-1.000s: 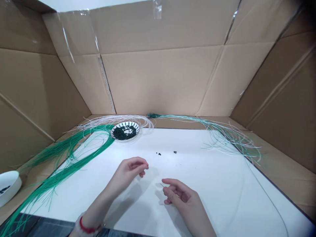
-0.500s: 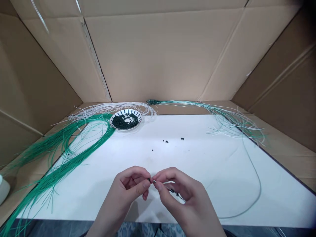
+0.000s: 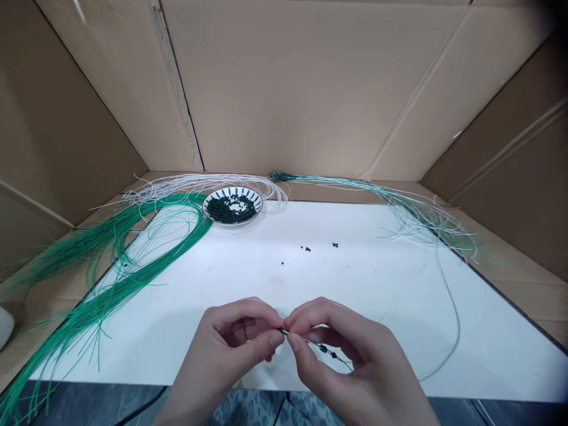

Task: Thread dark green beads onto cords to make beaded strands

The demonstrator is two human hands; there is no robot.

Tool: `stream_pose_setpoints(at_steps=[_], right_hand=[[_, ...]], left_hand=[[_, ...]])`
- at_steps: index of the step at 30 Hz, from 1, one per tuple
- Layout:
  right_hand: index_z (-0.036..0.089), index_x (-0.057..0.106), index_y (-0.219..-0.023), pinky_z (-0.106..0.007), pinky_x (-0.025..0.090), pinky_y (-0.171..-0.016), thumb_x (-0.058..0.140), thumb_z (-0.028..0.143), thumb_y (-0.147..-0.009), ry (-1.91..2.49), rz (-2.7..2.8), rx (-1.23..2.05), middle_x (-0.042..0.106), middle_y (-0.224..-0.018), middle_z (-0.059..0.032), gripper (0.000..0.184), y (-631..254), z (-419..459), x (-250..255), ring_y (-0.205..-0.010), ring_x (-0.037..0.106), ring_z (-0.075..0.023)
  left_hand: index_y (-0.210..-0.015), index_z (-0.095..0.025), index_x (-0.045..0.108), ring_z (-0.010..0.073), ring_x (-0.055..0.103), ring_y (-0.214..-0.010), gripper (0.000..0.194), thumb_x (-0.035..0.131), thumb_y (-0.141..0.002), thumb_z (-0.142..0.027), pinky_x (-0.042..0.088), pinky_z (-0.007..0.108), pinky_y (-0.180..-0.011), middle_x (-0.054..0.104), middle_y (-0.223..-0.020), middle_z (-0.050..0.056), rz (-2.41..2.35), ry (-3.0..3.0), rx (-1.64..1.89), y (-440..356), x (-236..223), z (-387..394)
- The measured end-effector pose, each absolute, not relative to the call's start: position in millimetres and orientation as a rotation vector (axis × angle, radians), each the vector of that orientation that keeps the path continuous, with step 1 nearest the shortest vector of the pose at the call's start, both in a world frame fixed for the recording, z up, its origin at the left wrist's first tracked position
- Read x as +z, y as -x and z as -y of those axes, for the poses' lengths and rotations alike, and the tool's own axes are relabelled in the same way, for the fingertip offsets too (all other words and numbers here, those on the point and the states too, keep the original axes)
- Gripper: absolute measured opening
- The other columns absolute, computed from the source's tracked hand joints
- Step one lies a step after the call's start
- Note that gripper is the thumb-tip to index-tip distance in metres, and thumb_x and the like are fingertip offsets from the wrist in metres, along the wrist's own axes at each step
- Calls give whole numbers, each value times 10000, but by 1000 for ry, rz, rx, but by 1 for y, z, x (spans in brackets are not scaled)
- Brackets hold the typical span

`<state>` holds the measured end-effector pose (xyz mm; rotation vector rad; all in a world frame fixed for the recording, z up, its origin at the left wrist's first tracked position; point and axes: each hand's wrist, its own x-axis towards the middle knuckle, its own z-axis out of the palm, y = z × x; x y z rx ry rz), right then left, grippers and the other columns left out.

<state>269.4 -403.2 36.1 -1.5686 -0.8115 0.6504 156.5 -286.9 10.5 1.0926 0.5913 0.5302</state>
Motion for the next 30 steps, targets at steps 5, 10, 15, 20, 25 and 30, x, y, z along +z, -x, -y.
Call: stream_pose_setpoints(at_steps=[5,10,15,20,25,30], right_hand=[[242,708,-707,-216,564,-724,686,248,-819,1596,813,650,765,-756,17,115,-268,404,37,-724,712,-160],[235,701,-703,-235,578,-734,671,237,-804,1614,820,655,788,-792,-2,105,-267,404,39,-733,722,-171],[239,682,-692,-254,579,-738,648,235,-794,1652,834,657,786,-789,-1,108,-268,404,41,-733,715,-177],[230,680,-684,-253,559,-745,637,236,-772,1698,797,724,739,-733,12,97,-270,402,45,-722,686,-168],[209,654,-674,-242,512,-657,658,258,-726,1664,664,943,729,-751,-3,72,-276,400,45,-731,656,-168],[202,647,-667,-231,481,-617,660,237,-715,1616,631,992,715,-732,-1,61,-279,400,45,-690,629,-150]], left_hand=[[-664,-259,860,135,595,-637,101,918,-656,-177,459,220,-570,735,-689,0,-589,-1184,577,-153,17,287],[-711,-265,866,190,655,-708,51,889,-745,-234,545,261,-658,746,-725,32,-566,-1370,594,-149,13,283],[-736,-278,868,202,670,-716,42,879,-774,-289,556,264,-662,758,-741,40,-550,-1461,578,-147,12,280],[-752,-282,874,199,681,-733,43,860,-791,-291,547,258,-680,775,-768,38,-544,-1473,509,-146,14,279],[-732,-277,864,186,667,-721,69,840,-796,-281,528,245,-666,768,-760,28,-557,-1462,498,-148,15,281],[-729,-272,852,167,633,-684,93,828,-817,-288,517,229,-644,731,-720,14,-544,-1486,503,-149,12,281]])
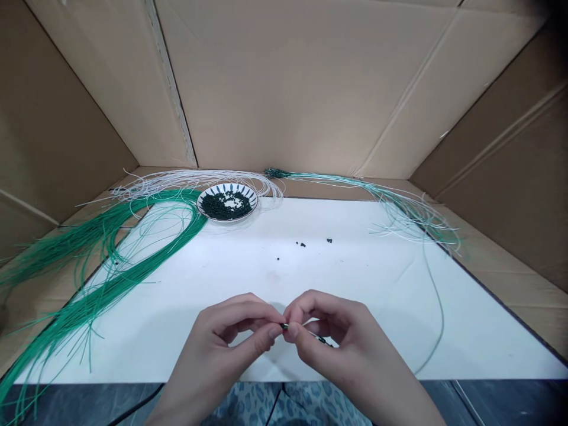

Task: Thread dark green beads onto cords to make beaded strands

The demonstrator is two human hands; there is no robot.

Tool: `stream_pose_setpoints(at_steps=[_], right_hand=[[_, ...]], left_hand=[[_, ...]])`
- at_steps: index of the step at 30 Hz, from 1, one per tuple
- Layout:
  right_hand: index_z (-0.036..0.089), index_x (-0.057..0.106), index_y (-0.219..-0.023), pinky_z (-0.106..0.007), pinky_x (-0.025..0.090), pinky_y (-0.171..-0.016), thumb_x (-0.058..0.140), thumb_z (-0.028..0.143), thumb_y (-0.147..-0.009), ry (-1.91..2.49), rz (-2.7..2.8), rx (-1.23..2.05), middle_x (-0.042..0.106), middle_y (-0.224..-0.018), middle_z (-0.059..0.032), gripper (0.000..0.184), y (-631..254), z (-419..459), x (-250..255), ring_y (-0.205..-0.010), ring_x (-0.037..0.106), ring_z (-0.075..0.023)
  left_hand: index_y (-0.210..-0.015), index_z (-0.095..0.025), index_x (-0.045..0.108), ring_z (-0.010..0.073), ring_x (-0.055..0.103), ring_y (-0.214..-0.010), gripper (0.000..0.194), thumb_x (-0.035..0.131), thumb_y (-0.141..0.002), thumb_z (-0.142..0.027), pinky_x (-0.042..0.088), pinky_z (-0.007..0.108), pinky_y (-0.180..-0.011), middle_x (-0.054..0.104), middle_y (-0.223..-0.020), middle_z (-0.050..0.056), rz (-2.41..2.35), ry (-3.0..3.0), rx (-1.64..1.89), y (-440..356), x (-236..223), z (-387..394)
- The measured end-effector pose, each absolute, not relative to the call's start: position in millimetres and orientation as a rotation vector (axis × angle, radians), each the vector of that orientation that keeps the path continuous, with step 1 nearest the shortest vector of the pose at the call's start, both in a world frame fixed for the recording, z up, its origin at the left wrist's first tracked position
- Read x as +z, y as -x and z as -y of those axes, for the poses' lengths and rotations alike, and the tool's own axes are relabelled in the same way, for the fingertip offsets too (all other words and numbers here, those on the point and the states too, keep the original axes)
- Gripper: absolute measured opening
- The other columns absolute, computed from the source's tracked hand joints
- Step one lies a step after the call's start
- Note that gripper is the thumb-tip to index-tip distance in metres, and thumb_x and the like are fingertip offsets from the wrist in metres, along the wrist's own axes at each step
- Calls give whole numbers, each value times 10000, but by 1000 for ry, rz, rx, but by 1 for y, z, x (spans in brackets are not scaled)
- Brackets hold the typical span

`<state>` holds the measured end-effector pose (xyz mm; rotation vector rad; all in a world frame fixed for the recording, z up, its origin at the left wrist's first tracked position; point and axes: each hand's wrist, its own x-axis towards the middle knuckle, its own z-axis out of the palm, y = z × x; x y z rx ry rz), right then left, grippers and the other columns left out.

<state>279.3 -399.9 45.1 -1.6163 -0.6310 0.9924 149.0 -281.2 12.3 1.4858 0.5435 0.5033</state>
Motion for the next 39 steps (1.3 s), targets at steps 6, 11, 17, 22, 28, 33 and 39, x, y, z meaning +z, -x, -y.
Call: stream_pose_setpoints(at_steps=[6,11,17,22,28,33,39], right_hand=[[210,651,-663,-249,509,-644,663,233,-709,1598,622,968,722,-742,-2,52,-277,400,44,-725,660,-171],[208,644,-691,-267,517,-708,656,224,-724,1621,640,953,739,-784,-4,38,-277,400,44,-752,658,-174],[212,635,-698,-291,521,-756,632,220,-728,1632,671,967,736,-797,-7,32,-276,400,45,-781,659,-186],[216,670,-723,-287,518,-794,643,226,-759,1682,722,901,730,-794,11,45,-275,402,44,-796,662,-177],[242,767,-723,-254,474,-748,759,352,-844,1619,726,902,751,-757,28,163,-277,406,40,-760,647,-156],[275,783,-650,-248,469,-715,830,337,-778,1577,587,794,719,-678,45,149,-275,406,33,-709,624,-149],[266,783,-701,-269,472,-713,784,356,-810,1612,605,770,724,-701,34,141,-274,409,26,-721,629,-163]], left_hand=[[-747,-263,853,180,665,-719,64,840,-809,-272,538,228,-657,756,-756,23,-549,-1501,525,-148,8,280],[-764,-253,851,176,681,-730,96,808,-824,-192,543,222,-665,767,-764,22,-500,-1529,575,-150,12,282],[-761,-277,850,158,675,-736,174,759,-824,-141,520,208,-693,764,-762,-3,-533,-1536,620,-151,18,290],[-737,-265,833,159,677,-727,167,755,-821,-144,517,215,-694,767,-756,0,-532,-1544,632,-151,18,289],[-700,-260,844,116,591,-636,77,853,-720,-187,482,183,-624,702,-666,-27,-617,-1303,572,-151,18,287],[-663,-233,823,100,544,-589,88,894,-664,-180,448,186,-594,675,-612,-39,-640,-1161,510,-156,15,289],[-678,-237,844,129,581,-653,79,829,-746,-201,467,213,-637,718,-695,-6,-583,-1288,524,-159,13,287]])
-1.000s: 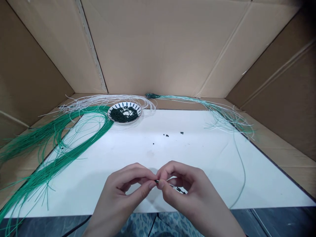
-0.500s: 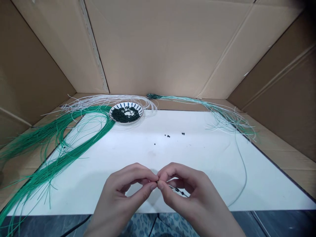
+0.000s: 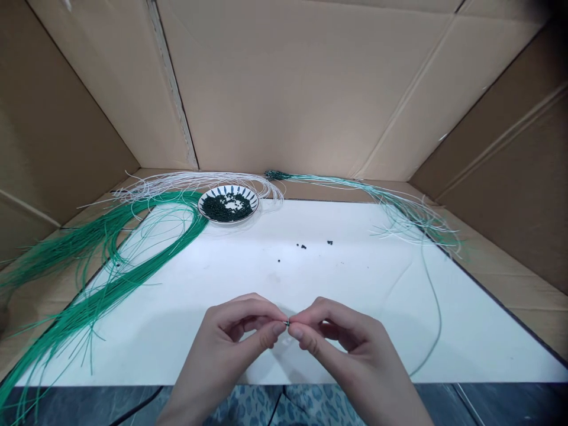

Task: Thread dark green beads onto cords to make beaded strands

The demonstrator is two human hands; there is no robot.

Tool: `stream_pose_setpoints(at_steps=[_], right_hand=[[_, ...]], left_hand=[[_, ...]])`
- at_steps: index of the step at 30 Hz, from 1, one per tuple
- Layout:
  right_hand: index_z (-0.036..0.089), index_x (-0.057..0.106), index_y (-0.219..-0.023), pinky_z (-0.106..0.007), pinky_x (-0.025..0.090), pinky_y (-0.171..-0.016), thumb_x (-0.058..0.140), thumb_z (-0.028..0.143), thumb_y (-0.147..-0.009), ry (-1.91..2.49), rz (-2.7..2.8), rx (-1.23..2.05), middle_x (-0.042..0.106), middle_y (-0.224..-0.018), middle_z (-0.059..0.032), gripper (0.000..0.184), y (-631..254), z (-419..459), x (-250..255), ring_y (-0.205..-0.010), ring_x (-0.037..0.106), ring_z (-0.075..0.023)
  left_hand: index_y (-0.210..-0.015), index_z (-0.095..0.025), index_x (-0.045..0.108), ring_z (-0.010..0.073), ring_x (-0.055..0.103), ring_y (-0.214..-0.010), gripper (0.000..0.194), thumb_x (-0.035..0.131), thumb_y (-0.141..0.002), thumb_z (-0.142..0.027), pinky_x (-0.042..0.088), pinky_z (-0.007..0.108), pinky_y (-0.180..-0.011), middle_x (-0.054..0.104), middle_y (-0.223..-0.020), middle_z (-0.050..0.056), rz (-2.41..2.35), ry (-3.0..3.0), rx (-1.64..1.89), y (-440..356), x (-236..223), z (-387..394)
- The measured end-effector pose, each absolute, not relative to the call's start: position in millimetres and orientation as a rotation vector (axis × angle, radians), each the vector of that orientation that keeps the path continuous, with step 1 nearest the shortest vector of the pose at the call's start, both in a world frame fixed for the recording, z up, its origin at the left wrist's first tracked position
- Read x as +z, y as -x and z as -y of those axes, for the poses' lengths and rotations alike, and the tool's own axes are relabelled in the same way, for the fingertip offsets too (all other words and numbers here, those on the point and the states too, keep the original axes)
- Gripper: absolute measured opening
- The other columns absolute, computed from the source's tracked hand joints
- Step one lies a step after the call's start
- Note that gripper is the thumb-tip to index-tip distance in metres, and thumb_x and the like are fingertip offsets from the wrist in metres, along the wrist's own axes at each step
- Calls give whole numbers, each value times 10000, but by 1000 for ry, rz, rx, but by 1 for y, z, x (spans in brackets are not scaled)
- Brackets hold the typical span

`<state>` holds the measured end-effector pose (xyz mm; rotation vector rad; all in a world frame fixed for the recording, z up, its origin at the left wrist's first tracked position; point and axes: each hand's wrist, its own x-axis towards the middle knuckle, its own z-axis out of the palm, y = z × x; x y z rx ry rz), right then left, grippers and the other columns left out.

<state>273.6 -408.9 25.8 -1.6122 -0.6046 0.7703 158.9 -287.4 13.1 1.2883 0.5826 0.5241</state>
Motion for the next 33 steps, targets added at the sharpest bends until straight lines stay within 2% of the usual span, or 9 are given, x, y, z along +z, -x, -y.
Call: stream_pose_setpoints(at_steps=[7,12,17,20,23,27,33], right_hand=[[235,623,-703,-277,455,-732,650,272,-813,1714,730,751,632,-721,40,119,-271,408,27,-734,581,-163],[243,673,-775,-263,481,-759,684,322,-847,1664,700,767,677,-795,33,108,-271,410,27,-776,614,-158],[235,636,-727,-278,522,-800,671,283,-832,1731,782,742,639,-744,24,121,-281,418,26,-774,616,-172],[248,703,-790,-279,550,-856,725,268,-798,1702,760,740,709,-819,17,32,-283,420,27,-843,666,-183],[262,783,-856,-265,573,-842,791,298,-782,1634,658,763,776,-868,9,83,-277,415,29,-858,702,-187],[237,751,-733,-246,580,-777,768,334,-839,1546,590,754,744,-736,2,144,-267,407,31,-762,698,-175],[235,648,-648,-220,588,-758,771,249,-758,1486,547,706,740,-773,2,165,-262,405,37,-774,705,-164]], left_hand=[[-682,-223,817,153,621,-711,91,828,-772,-222,484,223,-678,732,-722,3,-572,-1340,537,-159,9,288],[-678,-216,808,142,592,-686,92,825,-767,-235,467,222,-654,705,-714,-7,-601,-1316,514,-159,12,288],[-663,-212,801,132,549,-632,101,819,-761,-227,455,226,-616,667,-676,-16,-629,-1319,557,-157,10,285],[-675,-213,807,131,566,-607,97,818,-771,-219,472,226,-613,670,-652,-17,-647,-1296,600,-157,8,284],[-664,-212,816,131,590,-590,95,835,-757,-206,489,228,-604,706,-655,-6,-631,-1256,618,-158,9,285],[-664,-237,843,117,631,-576,84,864,-699,-164,516,202,-590,754,-642,-17,-632,-1157,638,-160,10,289],[-725,-262,856,94,663,-535,160,920,-651,-135,555,167,-571,825,-684,-26,-664,-996,683,-160,13,292]])
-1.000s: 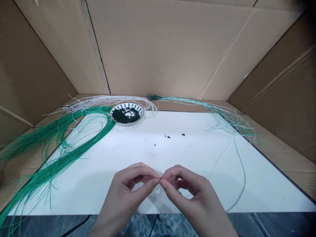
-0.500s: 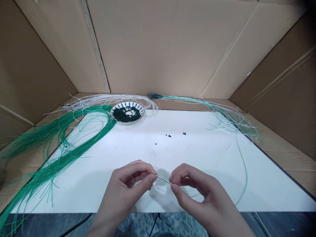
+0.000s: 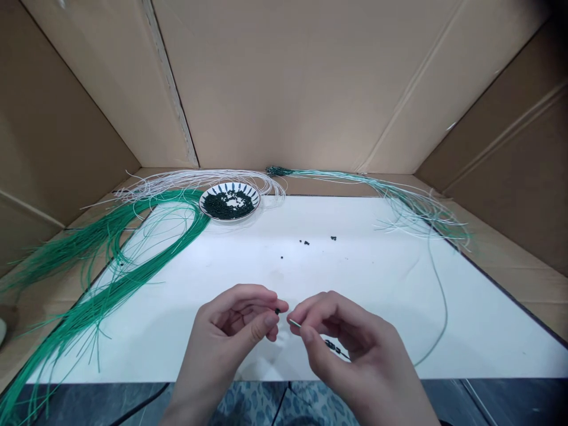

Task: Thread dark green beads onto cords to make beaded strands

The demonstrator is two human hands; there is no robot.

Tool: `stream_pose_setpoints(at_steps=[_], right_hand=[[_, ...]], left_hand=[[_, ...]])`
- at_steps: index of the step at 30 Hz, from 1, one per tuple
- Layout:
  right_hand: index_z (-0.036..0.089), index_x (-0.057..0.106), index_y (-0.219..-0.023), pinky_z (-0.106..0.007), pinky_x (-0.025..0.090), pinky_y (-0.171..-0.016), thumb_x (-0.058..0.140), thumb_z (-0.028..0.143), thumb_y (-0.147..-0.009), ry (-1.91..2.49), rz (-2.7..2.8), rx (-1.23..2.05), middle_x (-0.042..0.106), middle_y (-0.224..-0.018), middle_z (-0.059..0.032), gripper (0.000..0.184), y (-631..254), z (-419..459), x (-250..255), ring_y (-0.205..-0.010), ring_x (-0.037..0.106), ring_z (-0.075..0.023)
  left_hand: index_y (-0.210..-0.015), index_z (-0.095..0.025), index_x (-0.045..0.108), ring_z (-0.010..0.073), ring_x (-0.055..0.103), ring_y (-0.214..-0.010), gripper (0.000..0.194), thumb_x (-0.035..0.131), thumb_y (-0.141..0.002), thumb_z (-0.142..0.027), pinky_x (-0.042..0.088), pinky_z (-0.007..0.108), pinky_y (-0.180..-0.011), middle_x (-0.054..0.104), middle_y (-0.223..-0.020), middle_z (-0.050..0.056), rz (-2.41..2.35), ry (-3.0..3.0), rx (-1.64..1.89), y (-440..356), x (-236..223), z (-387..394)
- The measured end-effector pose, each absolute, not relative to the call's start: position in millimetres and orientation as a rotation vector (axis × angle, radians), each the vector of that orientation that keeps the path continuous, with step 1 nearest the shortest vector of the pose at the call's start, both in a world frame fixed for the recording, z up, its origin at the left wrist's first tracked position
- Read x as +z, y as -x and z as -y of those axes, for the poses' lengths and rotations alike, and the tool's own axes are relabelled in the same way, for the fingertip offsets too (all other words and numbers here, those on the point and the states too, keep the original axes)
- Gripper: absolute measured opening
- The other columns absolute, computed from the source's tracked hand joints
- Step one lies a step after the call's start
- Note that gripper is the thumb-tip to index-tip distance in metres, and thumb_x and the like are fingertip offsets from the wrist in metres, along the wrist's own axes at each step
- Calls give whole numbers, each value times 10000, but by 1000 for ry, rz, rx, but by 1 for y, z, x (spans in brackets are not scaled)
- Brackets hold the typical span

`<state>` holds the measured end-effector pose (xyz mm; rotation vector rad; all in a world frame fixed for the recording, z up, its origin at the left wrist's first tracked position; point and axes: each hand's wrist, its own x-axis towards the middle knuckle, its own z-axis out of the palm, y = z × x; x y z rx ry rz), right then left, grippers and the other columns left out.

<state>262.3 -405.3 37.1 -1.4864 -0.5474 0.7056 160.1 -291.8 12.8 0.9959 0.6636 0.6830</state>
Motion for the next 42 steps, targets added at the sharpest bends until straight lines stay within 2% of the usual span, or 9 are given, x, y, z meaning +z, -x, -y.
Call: stream_pose_setpoints(at_steps=[5,10,16,26,31,37,42], right_hand=[[234,660,-653,-236,598,-766,748,236,-753,1500,583,710,756,-776,1,133,-260,404,41,-764,721,-164],[232,654,-641,-263,604,-799,750,231,-755,1477,594,764,790,-849,-31,150,-261,403,41,-809,739,-181],[228,647,-639,-273,618,-791,782,205,-730,1386,536,833,790,-860,-24,164,-262,403,39,-760,755,-169],[217,627,-637,-273,622,-773,801,184,-732,1321,509,886,757,-812,-3,201,-263,402,40,-739,756,-166],[215,627,-636,-273,614,-773,799,182,-732,1312,515,907,714,-795,6,200,-262,401,41,-749,745,-165],[217,637,-649,-310,618,-795,813,187,-722,1292,520,932,750,-829,-19,193,-265,402,41,-757,753,-185],[215,657,-663,-264,602,-775,788,156,-738,1260,515,951,765,-855,-6,163,-266,402,39,-757,749,-153]], left_hand=[[-730,-247,851,95,675,-540,156,935,-658,-138,556,161,-574,823,-678,-23,-635,-1007,665,-158,15,293],[-734,-225,842,123,665,-546,138,963,-668,-226,554,211,-576,800,-640,-5,-616,-1023,631,-157,12,293],[-716,-231,848,93,619,-499,259,1025,-577,-360,534,200,-551,794,-621,-14,-568,-860,559,-162,12,294],[-690,-232,853,66,618,-481,276,1046,-529,-345,480,143,-521,792,-580,-15,-587,-796,527,-163,17,296],[-675,-222,851,87,623,-483,277,1048,-517,-337,508,175,-523,792,-585,-7,-588,-813,558,-163,16,296],[-686,-224,857,84,657,-482,253,1042,-540,-318,540,160,-521,812,-616,-4,-561,-834,558,-162,15,295],[-677,-223,856,75,669,-485,240,1041,-541,-292,552,137,-527,809,-604,-18,-554,-855,572,-161,16,295]])
